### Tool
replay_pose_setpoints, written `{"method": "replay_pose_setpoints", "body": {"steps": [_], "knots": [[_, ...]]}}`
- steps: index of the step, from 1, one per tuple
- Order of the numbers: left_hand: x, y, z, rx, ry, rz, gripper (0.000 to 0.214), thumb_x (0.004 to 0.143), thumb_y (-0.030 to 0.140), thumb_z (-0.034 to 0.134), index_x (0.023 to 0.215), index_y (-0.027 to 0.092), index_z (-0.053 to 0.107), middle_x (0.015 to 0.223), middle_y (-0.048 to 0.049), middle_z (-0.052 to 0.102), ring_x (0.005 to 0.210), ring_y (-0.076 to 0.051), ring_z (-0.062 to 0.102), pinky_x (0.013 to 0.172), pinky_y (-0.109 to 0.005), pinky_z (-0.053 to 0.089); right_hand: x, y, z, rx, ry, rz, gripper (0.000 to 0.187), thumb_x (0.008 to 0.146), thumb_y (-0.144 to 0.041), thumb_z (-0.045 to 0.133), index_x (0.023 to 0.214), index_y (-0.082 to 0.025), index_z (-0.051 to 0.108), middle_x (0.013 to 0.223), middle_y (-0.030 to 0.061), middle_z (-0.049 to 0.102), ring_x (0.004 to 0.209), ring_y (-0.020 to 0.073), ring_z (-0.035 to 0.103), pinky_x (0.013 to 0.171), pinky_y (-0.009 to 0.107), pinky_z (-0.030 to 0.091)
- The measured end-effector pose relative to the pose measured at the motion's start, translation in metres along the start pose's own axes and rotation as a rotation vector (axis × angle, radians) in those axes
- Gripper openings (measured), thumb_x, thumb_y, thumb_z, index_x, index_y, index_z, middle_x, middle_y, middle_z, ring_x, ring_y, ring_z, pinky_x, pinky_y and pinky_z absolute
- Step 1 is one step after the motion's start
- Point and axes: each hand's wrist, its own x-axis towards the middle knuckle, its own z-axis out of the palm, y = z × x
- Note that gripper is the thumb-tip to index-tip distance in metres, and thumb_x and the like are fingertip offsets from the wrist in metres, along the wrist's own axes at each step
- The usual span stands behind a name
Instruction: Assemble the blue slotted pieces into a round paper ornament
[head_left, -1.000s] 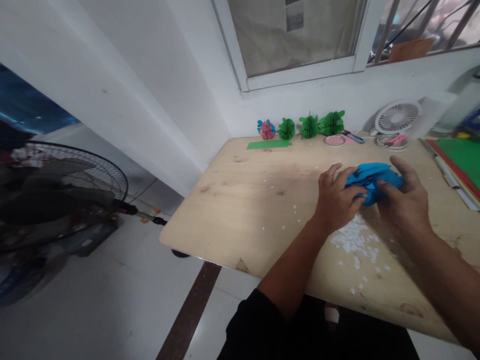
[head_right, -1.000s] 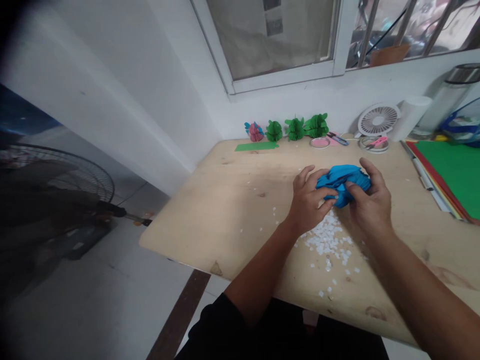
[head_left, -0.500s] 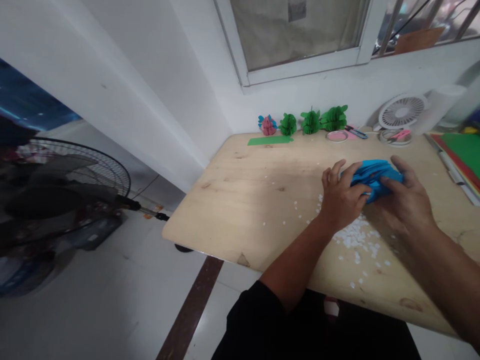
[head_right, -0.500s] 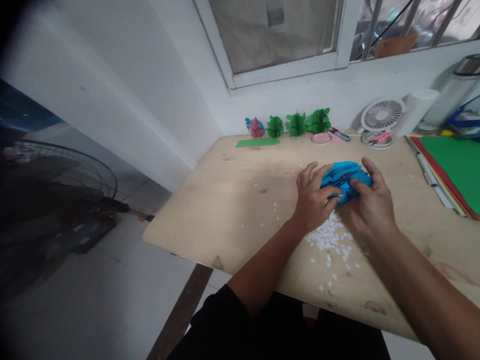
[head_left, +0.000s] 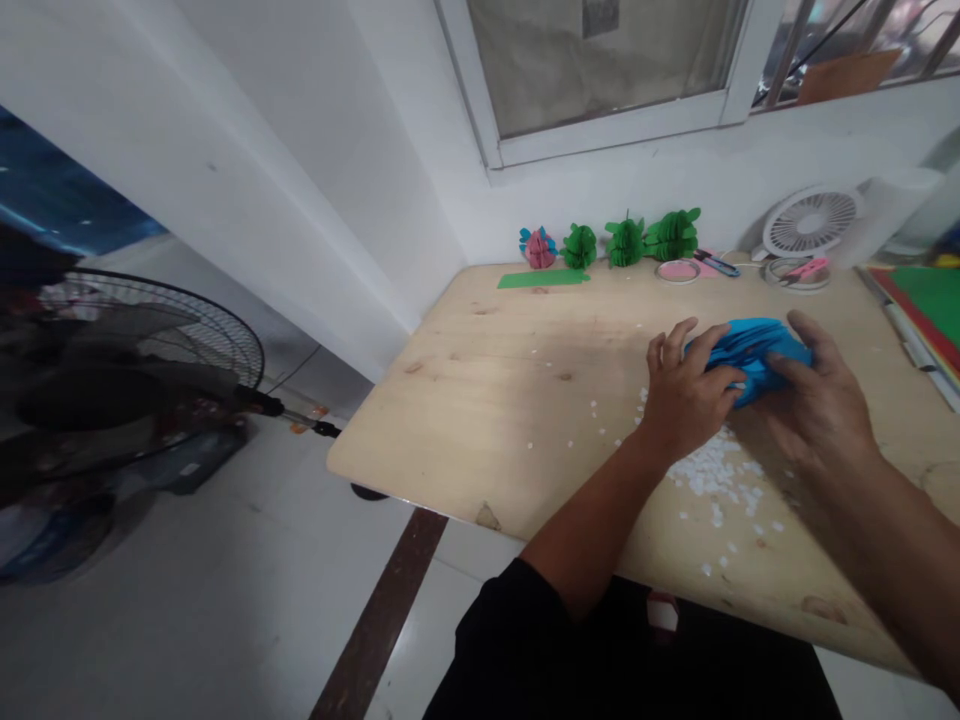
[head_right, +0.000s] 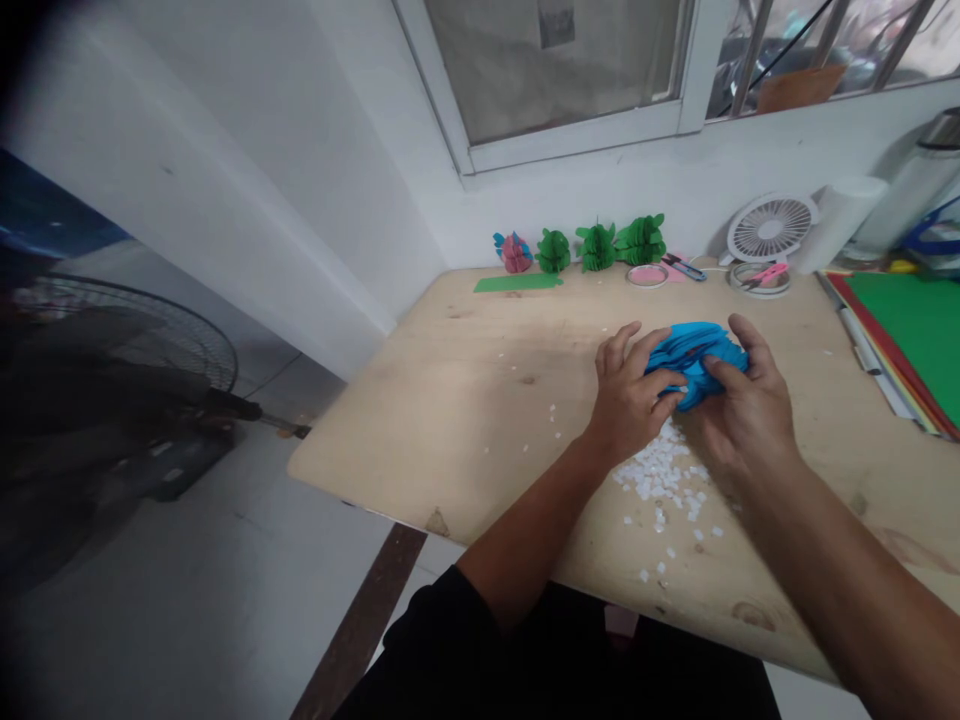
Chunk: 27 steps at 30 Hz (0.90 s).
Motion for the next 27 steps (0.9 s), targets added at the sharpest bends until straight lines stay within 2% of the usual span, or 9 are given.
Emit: {"method": "replay_pose_setpoints", "body": {"steps": [15,22,27], "knots": [[0.0009,-0.0017,-0.0005,0.038,-0.086,0.001,0.023,0.093,0.029,0.052,0.083,0.023,0.072,0.141,-0.0044,0.054,0.142,-0.030,0.031,0.114,-0.051,0.026,-0.0028,0.0022,0.0044,-0.015,0.039,0.023,0.069,0.042,-0.008,0.073,0.108,-0.027,0.065,0.077,-0.0034,0.063,0.068,0.0145,0.059,0.056,0.027,0.049],[0.0021,-0.0023,-0.0050,0.093,-0.072,-0.016,0.022,0.093,0.039,0.054,0.095,0.028,0.073,0.143,-0.0019,0.054,0.141,-0.028,0.031,0.113,-0.049,0.027,-0.0022,0.0018,0.0044,-0.026,0.054,-0.006,0.072,0.040,-0.011,0.074,0.110,-0.027,0.063,0.077,-0.0036,0.063,0.064,0.0136,0.056,0.053,0.026,0.047],[0.0023,-0.0023,-0.0068,0.087,-0.090,-0.013,0.021,0.093,0.036,0.054,0.093,0.029,0.074,0.142,-0.0011,0.055,0.141,-0.029,0.031,0.113,-0.049,0.027,-0.0043,0.0004,0.0072,-0.029,0.054,0.004,0.073,0.039,-0.011,0.073,0.110,-0.026,0.063,0.072,-0.0051,0.061,0.060,0.0129,0.054,0.053,0.027,0.046]]}}
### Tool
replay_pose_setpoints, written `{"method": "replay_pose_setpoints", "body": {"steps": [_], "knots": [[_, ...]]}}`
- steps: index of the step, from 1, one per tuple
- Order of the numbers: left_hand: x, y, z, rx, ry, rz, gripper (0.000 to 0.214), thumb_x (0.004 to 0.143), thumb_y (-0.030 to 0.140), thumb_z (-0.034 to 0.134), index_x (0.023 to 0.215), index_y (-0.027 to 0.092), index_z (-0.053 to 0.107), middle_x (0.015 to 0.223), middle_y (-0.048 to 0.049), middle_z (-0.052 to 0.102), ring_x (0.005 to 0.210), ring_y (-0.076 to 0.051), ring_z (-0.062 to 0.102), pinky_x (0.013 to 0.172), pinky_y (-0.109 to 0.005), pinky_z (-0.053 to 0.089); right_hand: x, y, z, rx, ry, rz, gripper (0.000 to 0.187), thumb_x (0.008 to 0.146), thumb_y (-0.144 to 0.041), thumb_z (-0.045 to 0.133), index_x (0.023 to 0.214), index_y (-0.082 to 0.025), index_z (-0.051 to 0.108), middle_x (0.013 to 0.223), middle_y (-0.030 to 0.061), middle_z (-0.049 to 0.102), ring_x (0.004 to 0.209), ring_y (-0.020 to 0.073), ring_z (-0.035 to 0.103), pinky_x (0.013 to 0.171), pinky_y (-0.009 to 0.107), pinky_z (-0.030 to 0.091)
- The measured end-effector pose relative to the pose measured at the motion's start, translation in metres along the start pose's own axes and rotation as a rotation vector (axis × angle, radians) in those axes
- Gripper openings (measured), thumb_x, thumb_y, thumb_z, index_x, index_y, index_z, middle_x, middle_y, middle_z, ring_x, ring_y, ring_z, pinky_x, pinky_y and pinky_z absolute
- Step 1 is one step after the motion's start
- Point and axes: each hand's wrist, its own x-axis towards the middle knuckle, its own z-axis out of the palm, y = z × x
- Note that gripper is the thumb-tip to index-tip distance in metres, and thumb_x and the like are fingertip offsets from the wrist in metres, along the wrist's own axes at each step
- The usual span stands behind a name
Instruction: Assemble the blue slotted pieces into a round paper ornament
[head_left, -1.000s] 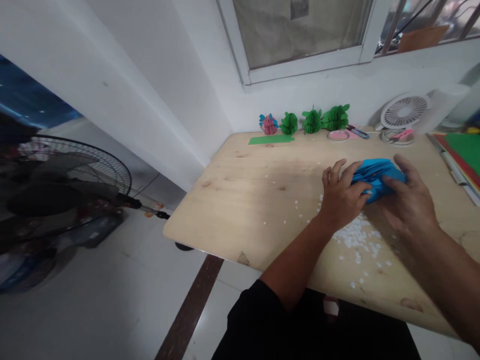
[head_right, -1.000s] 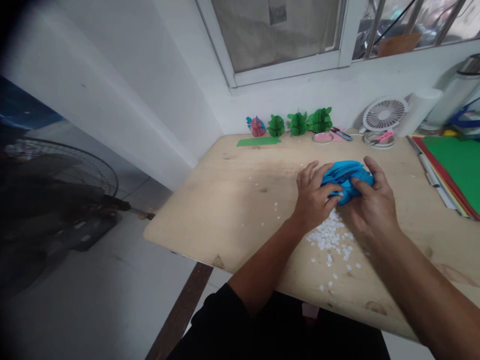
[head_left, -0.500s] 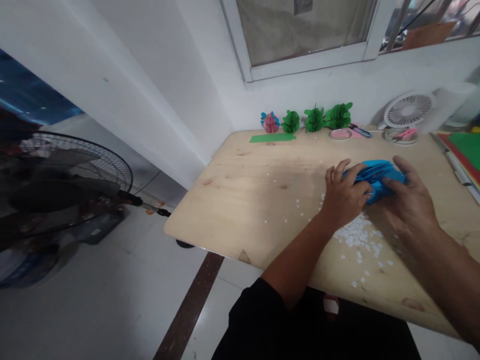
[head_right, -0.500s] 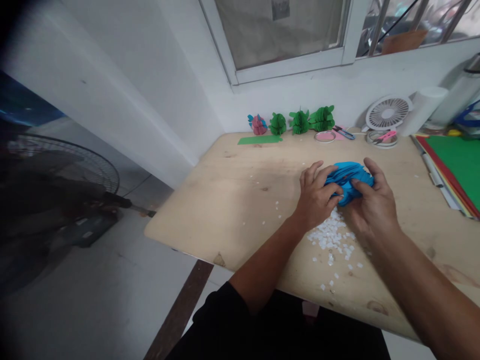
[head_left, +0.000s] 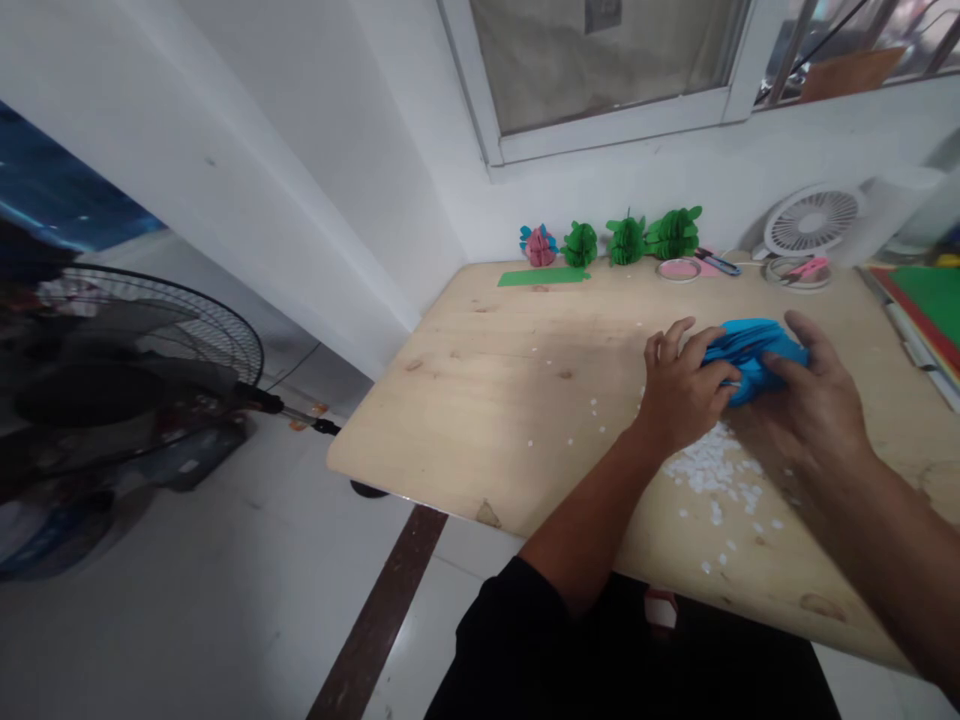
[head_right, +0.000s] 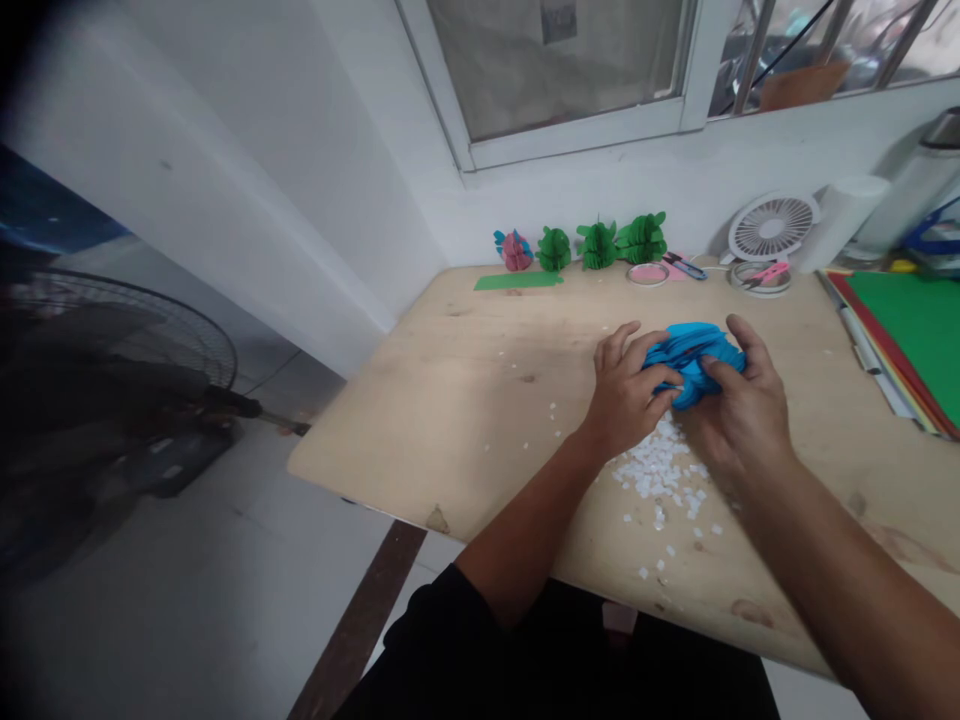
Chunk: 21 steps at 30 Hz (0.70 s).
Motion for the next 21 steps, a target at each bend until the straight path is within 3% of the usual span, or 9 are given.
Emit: {"method": "replay_pose_setpoints", "body": {"steps": [16,21], "knots": [[0.0004,-0.0023,-0.0074,-0.023,-0.088,-0.038,0.025,0.095,0.038,0.050,0.094,0.026,0.072,0.147,-0.0027,0.048,0.144,-0.029,0.025,0.114,-0.049,0.027,-0.0020,0.0037,0.0004,-0.010,-0.022,-0.006,0.072,0.047,-0.010,0.071,0.116,-0.026,0.062,0.078,-0.0035,0.060,0.064,0.0125,0.055,0.055,0.028,0.049],[0.0004,-0.0004,-0.0050,-0.001,-0.059,-0.027,0.024,0.095,0.038,0.050,0.092,0.024,0.070,0.146,-0.0036,0.048,0.144,-0.030,0.024,0.115,-0.049,0.025,-0.0027,0.0029,0.0012,-0.031,-0.015,-0.009,0.069,0.046,-0.011,0.072,0.113,-0.027,0.063,0.078,-0.0050,0.059,0.061,0.0114,0.054,0.053,0.027,0.049]]}}
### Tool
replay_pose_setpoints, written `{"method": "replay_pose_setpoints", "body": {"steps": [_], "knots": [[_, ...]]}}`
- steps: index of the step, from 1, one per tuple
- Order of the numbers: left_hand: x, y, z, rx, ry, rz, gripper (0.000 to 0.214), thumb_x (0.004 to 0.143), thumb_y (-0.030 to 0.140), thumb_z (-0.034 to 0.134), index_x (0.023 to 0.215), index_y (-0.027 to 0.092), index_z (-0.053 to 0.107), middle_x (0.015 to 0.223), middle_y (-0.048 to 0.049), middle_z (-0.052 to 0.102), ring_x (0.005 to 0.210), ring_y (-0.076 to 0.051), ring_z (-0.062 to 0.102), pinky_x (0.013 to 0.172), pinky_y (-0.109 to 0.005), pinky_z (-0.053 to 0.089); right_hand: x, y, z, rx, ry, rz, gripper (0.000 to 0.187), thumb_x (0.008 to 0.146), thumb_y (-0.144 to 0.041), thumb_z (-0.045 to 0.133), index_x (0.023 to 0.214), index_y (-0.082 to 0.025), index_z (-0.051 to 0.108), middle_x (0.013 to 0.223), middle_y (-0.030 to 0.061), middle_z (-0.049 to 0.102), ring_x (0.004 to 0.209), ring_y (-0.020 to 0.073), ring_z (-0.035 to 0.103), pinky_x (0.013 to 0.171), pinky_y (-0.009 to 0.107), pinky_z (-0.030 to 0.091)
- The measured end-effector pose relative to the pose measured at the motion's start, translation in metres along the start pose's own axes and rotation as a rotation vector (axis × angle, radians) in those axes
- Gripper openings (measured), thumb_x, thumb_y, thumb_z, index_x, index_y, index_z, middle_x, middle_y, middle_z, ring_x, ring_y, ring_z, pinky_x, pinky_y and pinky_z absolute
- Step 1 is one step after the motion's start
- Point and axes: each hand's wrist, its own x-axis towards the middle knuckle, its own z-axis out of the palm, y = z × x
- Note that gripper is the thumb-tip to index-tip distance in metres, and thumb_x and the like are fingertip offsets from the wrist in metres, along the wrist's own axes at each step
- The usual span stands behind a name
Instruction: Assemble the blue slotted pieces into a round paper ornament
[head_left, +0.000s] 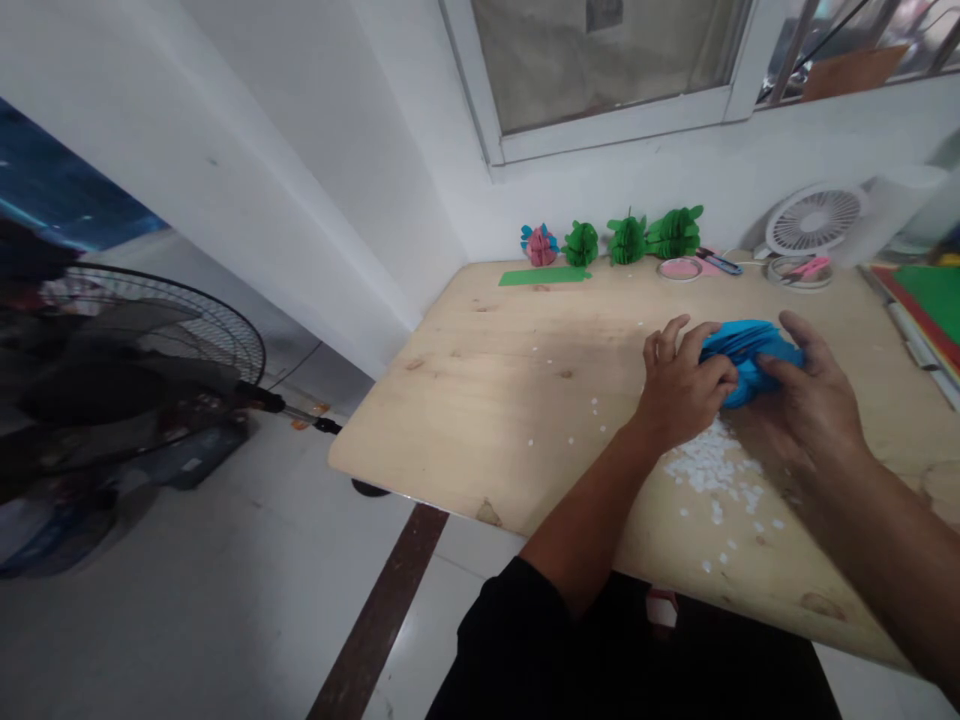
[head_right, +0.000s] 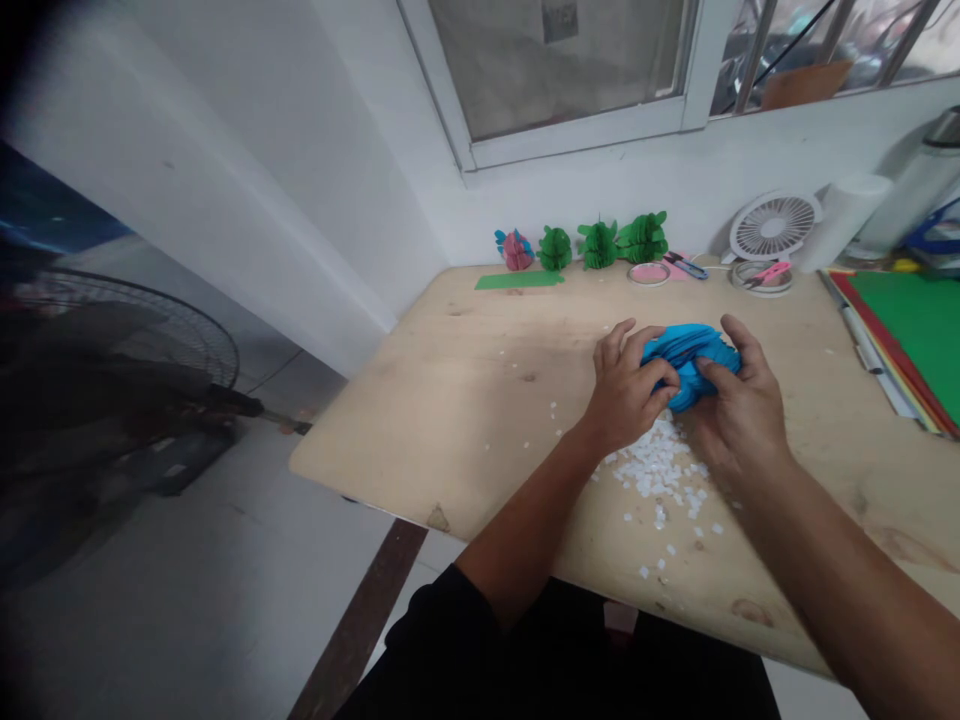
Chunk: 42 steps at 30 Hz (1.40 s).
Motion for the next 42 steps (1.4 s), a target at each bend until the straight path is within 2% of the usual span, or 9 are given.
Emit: {"method": "replay_pose_setpoints", "body": {"steps": [9,15,18,24,32,42], "knots": [[-0.003,0.004,0.012,-0.035,0.068,0.024,0.023,0.095,0.032,0.047,0.093,0.020,0.066,0.142,-0.0087,0.048,0.139,-0.029,0.029,0.116,-0.049,0.024,0.004,0.000,-0.002,0.047,0.020,0.010,0.071,0.042,-0.007,0.071,0.111,-0.025,0.063,0.077,-0.0038,0.061,0.065,0.0129,0.057,0.055,0.025,0.048],[-0.002,0.001,0.006,-0.111,0.067,0.031,0.019,0.088,0.037,0.059,0.081,0.022,0.068,0.140,-0.0062,0.051,0.141,-0.029,0.027,0.117,-0.046,0.024,0.011,-0.003,-0.007,0.023,0.050,-0.006,0.066,0.047,-0.006,0.067,0.110,-0.026,0.063,0.076,-0.0043,0.060,0.066,0.0139,0.057,0.054,0.027,0.049],[-0.001,-0.002,0.005,-0.095,0.062,0.033,0.017,0.086,0.038,0.062,0.084,0.023,0.070,0.141,-0.0051,0.052,0.141,-0.029,0.027,0.116,-0.046,0.025,0.010,-0.005,-0.007,0.016,0.054,-0.008,0.066,0.048,-0.006,0.068,0.111,-0.026,0.063,0.076,-0.0043,0.060,0.065,0.0136,0.056,0.054,0.027,0.049],[-0.001,-0.003,0.007,-0.004,0.096,0.054,0.024,0.093,0.037,0.052,0.100,0.028,0.074,0.144,-0.0025,0.051,0.141,-0.029,0.029,0.116,-0.049,0.025,0.005,-0.005,-0.003,0.007,0.053,0.016,0.072,0.045,-0.009,0.071,0.115,-0.025,0.062,0.074,-0.0043,0.060,0.063,0.0130,0.053,0.052,0.025,0.045],[-0.001,-0.001,0.006,0.071,0.054,0.083,0.024,0.094,0.034,0.049,0.095,0.029,0.073,0.144,-0.0022,0.052,0.141,-0.030,0.031,0.114,-0.053,0.025,0.002,-0.005,0.000,0.004,0.062,0.000,0.073,0.043,-0.009,0.070,0.114,-0.023,0.062,0.071,-0.0054,0.059,0.063,0.0124,0.054,0.056,0.025,0.046],[-0.003,0.000,0.011,0.146,0.131,0.130,0.026,0.097,0.027,0.040,0.095,0.022,0.066,0.140,-0.0074,0.054,0.142,-0.029,0.033,0.116,-0.052,0.023,-0.003,-0.004,0.003,0.006,0.031,-0.014,0.075,0.041,-0.010,0.074,0.114,-0.025,0.064,0.074,-0.0069,0.059,0.066,0.0119,0.055,0.060,0.027,0.048]]}}
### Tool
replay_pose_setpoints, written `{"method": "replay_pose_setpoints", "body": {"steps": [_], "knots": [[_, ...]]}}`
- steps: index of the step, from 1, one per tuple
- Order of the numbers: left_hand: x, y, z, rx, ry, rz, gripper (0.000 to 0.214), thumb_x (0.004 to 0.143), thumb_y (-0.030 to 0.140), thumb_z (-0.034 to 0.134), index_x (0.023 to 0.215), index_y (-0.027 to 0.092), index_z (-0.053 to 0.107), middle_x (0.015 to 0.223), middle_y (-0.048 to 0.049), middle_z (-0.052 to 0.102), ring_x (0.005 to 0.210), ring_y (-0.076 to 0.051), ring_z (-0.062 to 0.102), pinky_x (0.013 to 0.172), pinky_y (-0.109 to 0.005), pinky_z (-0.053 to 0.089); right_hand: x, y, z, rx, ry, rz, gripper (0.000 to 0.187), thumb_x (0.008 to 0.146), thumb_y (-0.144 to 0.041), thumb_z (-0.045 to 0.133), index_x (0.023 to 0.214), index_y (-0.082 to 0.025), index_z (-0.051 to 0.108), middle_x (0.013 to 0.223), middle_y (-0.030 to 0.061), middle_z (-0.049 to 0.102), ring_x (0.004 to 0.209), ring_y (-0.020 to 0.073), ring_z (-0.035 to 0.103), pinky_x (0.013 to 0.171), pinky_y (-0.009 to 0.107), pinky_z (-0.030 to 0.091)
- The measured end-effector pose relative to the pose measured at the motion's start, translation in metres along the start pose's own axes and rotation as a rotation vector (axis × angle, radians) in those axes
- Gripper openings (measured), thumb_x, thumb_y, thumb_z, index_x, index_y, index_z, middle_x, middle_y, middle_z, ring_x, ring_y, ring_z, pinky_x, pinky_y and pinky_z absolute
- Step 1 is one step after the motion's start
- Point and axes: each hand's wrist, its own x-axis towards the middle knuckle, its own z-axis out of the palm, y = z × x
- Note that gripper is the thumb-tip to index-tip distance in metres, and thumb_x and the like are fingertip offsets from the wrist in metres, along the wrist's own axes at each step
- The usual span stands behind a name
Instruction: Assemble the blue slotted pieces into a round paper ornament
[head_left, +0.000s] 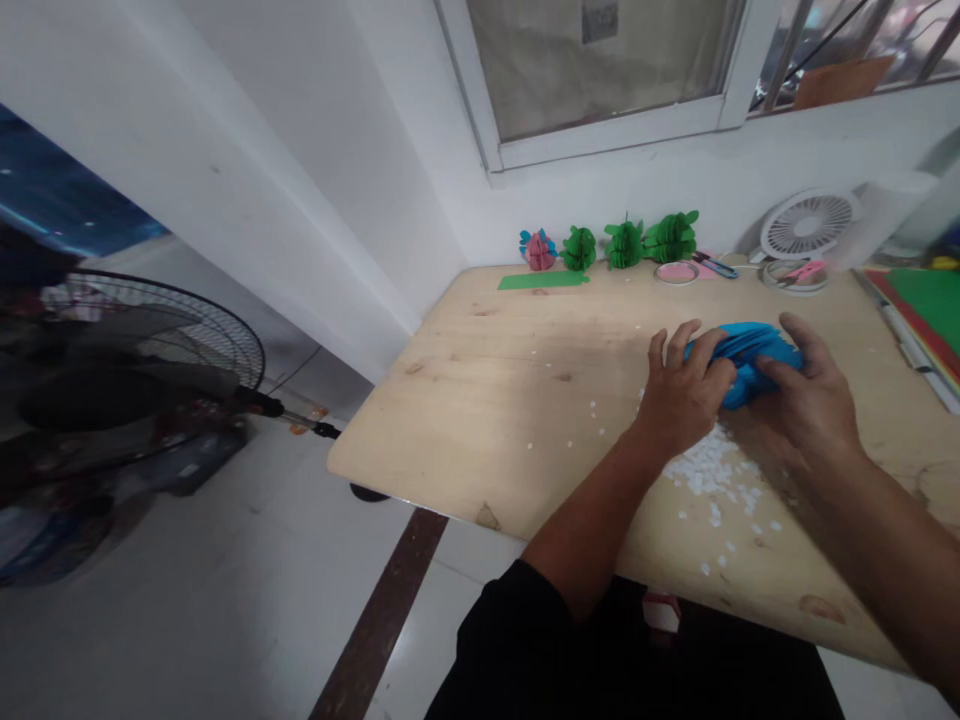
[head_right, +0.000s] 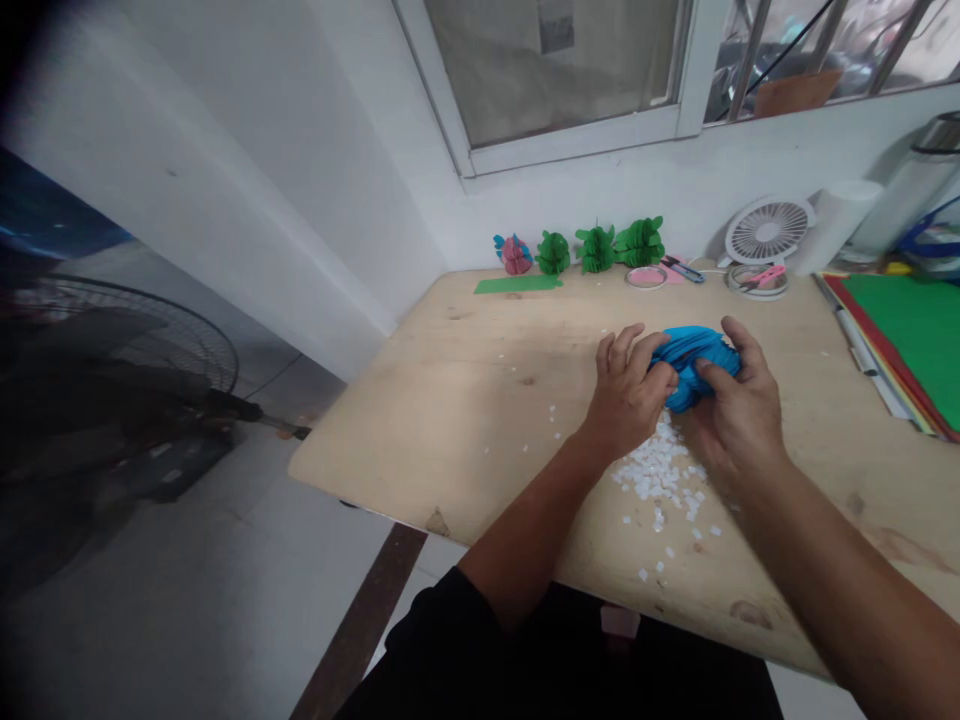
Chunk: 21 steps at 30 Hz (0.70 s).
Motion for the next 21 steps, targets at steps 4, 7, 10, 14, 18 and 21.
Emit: {"method": "replay_pose_setpoints", "body": {"steps": [4,7,10,14,18,21], "knots": [[0.000,0.001,0.000,-0.006,0.004,0.011,0.025,0.097,0.026,0.040,0.095,0.021,0.065,0.138,-0.0088,0.055,0.140,-0.029,0.035,0.117,-0.051,0.023,0.000,0.000,0.000,-0.009,0.010,-0.009,0.072,0.044,-0.009,0.072,0.114,-0.023,0.064,0.074,-0.0059,0.058,0.065,0.0109,0.053,0.058,0.025,0.047],[0.001,0.001,-0.001,-0.034,-0.010,-0.001,0.025,0.096,0.026,0.040,0.096,0.021,0.064,0.137,-0.0091,0.055,0.140,-0.029,0.035,0.116,-0.052,0.023,0.002,0.001,-0.001,-0.010,-0.003,-0.020,0.070,0.047,-0.008,0.070,0.115,-0.025,0.064,0.076,-0.0051,0.058,0.068,0.0116,0.054,0.057,0.025,0.047],[0.001,0.000,-0.003,-0.058,-0.023,-0.009,0.026,0.096,0.027,0.040,0.098,0.020,0.065,0.138,-0.0093,0.055,0.139,-0.029,0.035,0.116,-0.051,0.023,0.005,0.001,-0.004,-0.007,0.004,-0.022,0.071,0.047,-0.008,0.071,0.115,-0.025,0.064,0.074,-0.0049,0.059,0.067,0.0120,0.055,0.057,0.023,0.047],[0.002,0.000,-0.008,-0.098,-0.051,-0.015,0.025,0.095,0.028,0.041,0.098,0.020,0.065,0.139,-0.0089,0.053,0.138,-0.029,0.035,0.116,-0.050,0.023,0.008,-0.001,-0.006,0.002,0.018,-0.032,0.071,0.046,-0.008,0.070,0.114,-0.026,0.065,0.072,-0.0053,0.060,0.067,0.0120,0.056,0.056,0.022,0.048],[0.004,0.000,-0.015,-0.149,-0.089,-0.026,0.019,0.091,0.029,0.049,0.095,0.021,0.066,0.139,-0.0078,0.052,0.139,-0.029,0.032,0.115,-0.049,0.025,0.011,-0.004,-0.007,0.007,0.030,-0.045,0.067,0.048,-0.006,0.067,0.112,-0.026,0.065,0.072,-0.0054,0.060,0.065,0.0111,0.056,0.053,0.021,0.048],[0.006,-0.001,-0.017,-0.184,-0.108,-0.019,0.017,0.088,0.033,0.055,0.084,0.021,0.066,0.136,-0.0083,0.055,0.139,-0.030,0.033,0.114,-0.048,0.027,0.011,-0.004,-0.007,0.004,0.039,-0.046,0.067,0.047,-0.005,0.067,0.111,-0.026,0.065,0.071,-0.0061,0.058,0.062,0.0109,0.054,0.050,0.021,0.047]]}}
